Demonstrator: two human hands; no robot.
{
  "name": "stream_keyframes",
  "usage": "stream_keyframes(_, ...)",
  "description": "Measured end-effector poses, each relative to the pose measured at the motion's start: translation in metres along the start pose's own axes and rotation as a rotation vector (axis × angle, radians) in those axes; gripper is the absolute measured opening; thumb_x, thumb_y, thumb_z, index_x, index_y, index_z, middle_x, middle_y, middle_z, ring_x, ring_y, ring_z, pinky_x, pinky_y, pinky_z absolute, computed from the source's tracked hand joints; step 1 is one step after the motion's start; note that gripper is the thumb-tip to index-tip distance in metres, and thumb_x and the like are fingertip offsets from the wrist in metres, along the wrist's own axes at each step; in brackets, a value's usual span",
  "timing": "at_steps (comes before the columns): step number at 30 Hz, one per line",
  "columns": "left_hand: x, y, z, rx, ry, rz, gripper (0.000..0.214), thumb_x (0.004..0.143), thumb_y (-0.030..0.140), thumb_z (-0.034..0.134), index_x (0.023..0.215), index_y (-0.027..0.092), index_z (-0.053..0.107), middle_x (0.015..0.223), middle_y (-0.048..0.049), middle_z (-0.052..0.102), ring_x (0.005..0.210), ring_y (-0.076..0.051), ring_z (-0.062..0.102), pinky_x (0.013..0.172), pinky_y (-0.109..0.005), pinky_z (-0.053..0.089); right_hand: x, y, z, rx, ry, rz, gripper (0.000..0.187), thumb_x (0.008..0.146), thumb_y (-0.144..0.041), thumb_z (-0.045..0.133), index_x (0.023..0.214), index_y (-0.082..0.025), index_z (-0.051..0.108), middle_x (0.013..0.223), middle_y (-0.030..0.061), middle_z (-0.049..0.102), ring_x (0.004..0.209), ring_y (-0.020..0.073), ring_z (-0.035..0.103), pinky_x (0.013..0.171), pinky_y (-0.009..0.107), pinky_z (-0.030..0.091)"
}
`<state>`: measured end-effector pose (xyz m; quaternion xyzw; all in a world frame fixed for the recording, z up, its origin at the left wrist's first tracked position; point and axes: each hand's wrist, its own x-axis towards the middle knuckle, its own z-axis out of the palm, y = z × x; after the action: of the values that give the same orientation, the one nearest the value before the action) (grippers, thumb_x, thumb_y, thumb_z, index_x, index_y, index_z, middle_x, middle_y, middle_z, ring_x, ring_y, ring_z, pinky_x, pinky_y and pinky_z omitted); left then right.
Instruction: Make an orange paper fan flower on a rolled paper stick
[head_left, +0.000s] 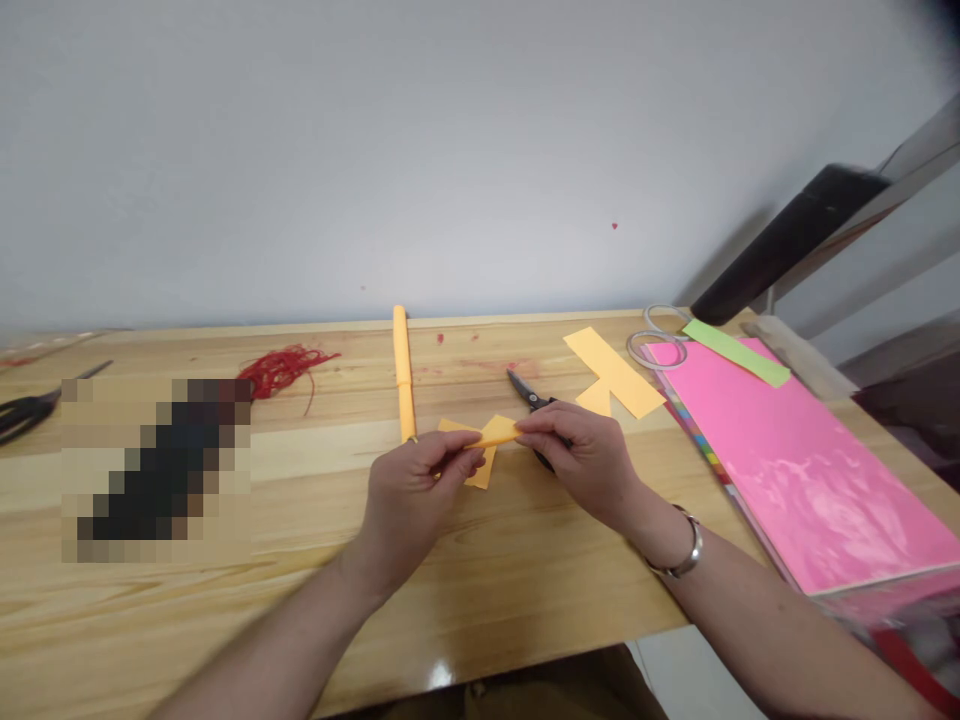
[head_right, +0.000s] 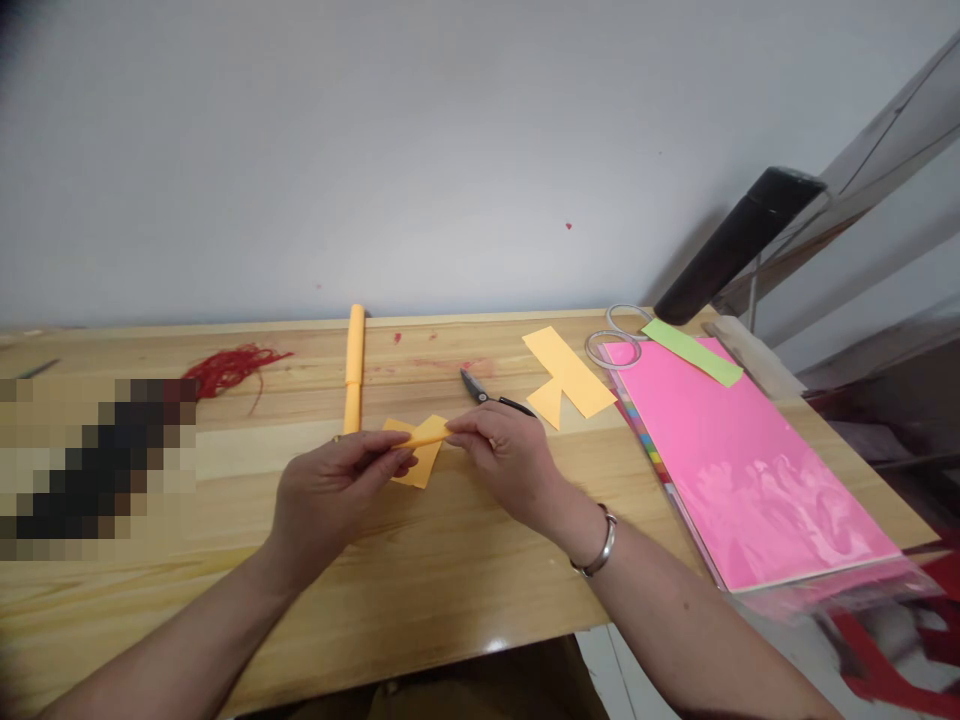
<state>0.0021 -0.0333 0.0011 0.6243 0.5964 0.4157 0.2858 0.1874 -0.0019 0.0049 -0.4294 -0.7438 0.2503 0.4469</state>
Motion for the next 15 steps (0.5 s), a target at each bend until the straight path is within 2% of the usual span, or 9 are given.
stream_keyframes(15,0.0001,-0.0021,0.0003,0.006,-0.011,0.075,0.011,0.077,0.024,0.06,0.084,0.025,0.069,0.072,0.0023,0.072,0.065,-0.014,0.068,0.063,-0.024,0.053,-0.0008,-0.0004,0.001,-0.071,0.016,-0.048,0.011,0.078,-0.015,0.06,0.081,-0.019,0.07,0.079,0.0049,0.069,0.073,0.0155,0.064,0.066,0.028,0.053)
